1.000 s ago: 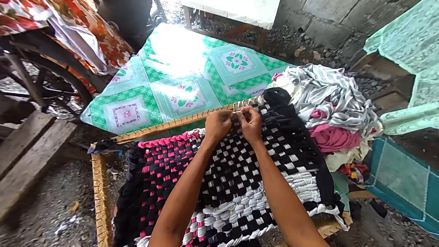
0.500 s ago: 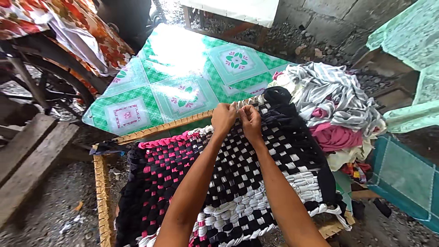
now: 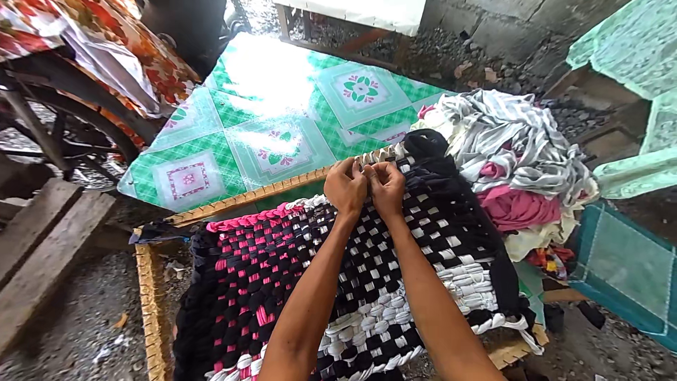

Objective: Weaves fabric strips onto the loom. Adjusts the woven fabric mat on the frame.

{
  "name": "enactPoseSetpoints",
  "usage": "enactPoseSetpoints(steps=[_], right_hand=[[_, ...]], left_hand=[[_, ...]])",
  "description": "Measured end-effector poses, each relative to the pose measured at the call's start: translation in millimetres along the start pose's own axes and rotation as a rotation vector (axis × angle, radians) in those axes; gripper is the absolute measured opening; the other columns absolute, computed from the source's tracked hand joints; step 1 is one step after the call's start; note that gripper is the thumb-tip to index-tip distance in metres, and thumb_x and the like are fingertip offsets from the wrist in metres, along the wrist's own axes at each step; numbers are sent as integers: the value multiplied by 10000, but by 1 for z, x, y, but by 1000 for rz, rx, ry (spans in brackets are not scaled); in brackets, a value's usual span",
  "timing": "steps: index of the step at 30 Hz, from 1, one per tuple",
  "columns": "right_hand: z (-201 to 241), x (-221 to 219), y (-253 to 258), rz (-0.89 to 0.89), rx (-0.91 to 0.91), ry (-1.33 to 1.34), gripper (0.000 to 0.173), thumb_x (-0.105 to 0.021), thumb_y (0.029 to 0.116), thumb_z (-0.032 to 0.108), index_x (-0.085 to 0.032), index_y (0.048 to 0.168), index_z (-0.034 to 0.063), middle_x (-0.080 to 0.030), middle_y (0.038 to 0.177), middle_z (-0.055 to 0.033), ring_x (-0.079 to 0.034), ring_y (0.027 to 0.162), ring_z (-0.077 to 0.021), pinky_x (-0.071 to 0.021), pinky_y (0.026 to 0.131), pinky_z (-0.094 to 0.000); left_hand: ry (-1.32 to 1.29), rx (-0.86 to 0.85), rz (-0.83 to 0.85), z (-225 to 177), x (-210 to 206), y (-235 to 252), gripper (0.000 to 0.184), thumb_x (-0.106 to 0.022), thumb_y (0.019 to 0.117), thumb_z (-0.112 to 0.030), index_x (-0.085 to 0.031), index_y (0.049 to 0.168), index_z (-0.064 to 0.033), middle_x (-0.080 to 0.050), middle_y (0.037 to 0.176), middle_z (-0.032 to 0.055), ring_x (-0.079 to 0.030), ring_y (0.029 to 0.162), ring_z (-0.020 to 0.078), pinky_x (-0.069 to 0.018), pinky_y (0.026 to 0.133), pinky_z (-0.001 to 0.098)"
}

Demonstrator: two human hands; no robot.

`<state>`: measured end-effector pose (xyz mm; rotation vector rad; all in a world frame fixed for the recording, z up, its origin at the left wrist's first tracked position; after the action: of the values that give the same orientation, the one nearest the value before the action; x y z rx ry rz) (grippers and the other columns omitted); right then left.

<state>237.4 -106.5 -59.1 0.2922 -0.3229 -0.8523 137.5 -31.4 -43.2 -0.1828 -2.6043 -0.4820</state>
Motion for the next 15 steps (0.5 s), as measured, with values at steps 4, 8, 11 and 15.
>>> enactPoseSetpoints(steps=[4,8,11,15], right_hand=[[-2,3,2,-10,-35,87,132,-676,974,92,-688,1053,-13,-729,884,-78,-707,753,-123,-618,698,-291],[-1,4,1,48,-63,127,144,-688,985,112,-679,1056,-13,-712,853,-75,-658,657,-122,-582,599,-285],[0,6,3,78,-101,221,199,-657,1009,122,-667,1153,-14,-693,842,-75,-580,565,-115,-500,476,-265],[-7,9,7,34,-160,472,234,-564,1049,96,-504,1273,74,-595,757,-30,-486,493,-80,-410,410,-220]], left_hand=[[-33,-242,-27,-16,-6,5,210,-607,961,-181,-793,1057,-176,-727,947,5,-684,868,159,-566,729,382],[-93,-266,147,-8,-2,12,210,-600,982,-192,-767,1103,-152,-744,1013,6,-687,947,164,-567,826,390],[-378,-245,315,14,12,14,184,-630,1003,-171,-742,1119,-82,-724,1027,48,-668,955,161,-564,854,359],[-543,-372,504,24,27,14,156,-596,1018,-108,-696,1107,-28,-686,1083,89,-662,996,173,-570,900,365]])
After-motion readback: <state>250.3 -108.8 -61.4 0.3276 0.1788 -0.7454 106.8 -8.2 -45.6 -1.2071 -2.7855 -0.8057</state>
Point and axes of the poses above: each hand's wrist, its own y-axis towards the middle knuckle, its own x-axis out of the back of the hand, z = x × y, the point moved 4 cm from there along y, towards the middle knuckle
